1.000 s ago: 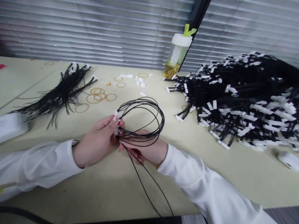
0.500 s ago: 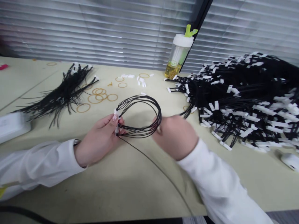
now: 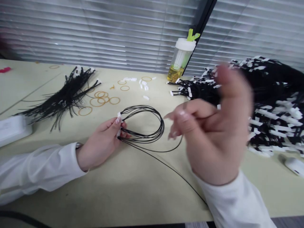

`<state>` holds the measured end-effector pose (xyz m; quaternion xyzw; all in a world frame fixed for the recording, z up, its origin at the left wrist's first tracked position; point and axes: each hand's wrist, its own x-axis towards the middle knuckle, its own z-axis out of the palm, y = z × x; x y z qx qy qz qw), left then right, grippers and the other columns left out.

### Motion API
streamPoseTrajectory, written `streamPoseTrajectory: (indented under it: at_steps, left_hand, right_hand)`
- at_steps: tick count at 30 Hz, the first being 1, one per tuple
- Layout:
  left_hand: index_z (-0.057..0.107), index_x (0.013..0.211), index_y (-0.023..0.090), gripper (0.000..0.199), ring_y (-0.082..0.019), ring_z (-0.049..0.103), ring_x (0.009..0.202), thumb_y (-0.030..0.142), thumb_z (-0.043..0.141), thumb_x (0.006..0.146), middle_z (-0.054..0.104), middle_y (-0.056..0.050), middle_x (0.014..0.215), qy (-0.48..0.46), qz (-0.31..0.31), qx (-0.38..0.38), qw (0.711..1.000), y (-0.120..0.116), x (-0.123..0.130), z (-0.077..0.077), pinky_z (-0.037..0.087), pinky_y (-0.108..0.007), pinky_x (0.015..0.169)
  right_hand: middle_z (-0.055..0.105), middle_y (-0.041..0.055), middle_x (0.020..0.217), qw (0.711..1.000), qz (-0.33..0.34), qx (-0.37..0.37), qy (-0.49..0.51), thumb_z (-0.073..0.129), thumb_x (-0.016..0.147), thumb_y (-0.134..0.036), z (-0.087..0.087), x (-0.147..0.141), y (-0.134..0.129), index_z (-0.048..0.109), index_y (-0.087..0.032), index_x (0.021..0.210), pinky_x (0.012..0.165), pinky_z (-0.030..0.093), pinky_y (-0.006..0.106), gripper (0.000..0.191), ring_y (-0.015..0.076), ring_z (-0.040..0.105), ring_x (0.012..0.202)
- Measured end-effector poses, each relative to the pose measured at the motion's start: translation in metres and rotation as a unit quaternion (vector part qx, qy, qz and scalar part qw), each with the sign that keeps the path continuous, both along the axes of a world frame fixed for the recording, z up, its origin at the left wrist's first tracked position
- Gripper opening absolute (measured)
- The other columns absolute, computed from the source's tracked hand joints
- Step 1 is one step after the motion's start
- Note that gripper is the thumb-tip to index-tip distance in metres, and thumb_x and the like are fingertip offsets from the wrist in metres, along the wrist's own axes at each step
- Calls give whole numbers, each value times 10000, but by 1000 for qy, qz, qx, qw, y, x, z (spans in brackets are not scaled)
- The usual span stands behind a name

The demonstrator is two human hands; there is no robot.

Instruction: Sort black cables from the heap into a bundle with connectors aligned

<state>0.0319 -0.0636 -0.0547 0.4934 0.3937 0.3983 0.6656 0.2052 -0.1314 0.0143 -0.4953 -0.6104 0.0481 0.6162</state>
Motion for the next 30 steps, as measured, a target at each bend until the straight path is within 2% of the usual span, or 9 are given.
streamPoseTrajectory:
  at_steps: [1,3,6,15,22,30]
  left_hand:
    - [507,731,184,271,-88,499,603,428,431,821,494,27,740,4,-6,5,1000,0,0,-1,403,-230,610]
    - [502,742,183,278,-92,509,617,435,420,824,493,28,741,21,-19,20,999,0,-1,-1,401,-232,620]
    - [495,752,179,284,-93,495,627,430,394,838,488,27,723,58,-51,49,996,-1,-2,0,388,-225,616]
    - [479,749,173,293,-94,440,610,407,343,861,466,22,682,134,-101,110,980,-6,-4,7,360,-219,575]
    - [479,742,171,305,-100,440,588,415,336,857,460,24,667,145,-104,126,976,-8,-4,9,361,-221,558]
    - [485,755,175,316,-100,443,600,429,327,857,474,19,680,156,-113,132,972,-7,-5,7,367,-225,564]
  right_hand:
    - [555,-32,733,998,12,-21,-57,538,751,-61,-2,-3,-1,505,-313,1106,477,447,206,436,73,534,582]
    - [593,-19,716,984,26,-48,-172,579,725,-77,-7,-7,0,596,-215,900,517,439,202,224,69,536,586]
    - [592,-9,662,955,19,-77,-286,572,744,-112,-15,-10,6,600,-160,743,555,413,183,56,60,520,603]
    - [585,-13,677,945,43,-102,-309,524,767,-97,-36,-13,20,594,-142,730,601,388,174,91,60,505,627]
    - [563,-18,645,945,71,-94,-306,516,766,-91,-35,-14,18,584,-144,712,582,374,172,101,59,483,596]
    - [561,-6,659,943,65,-85,-316,501,780,-100,-35,-12,18,583,-139,725,595,374,178,106,69,488,617]
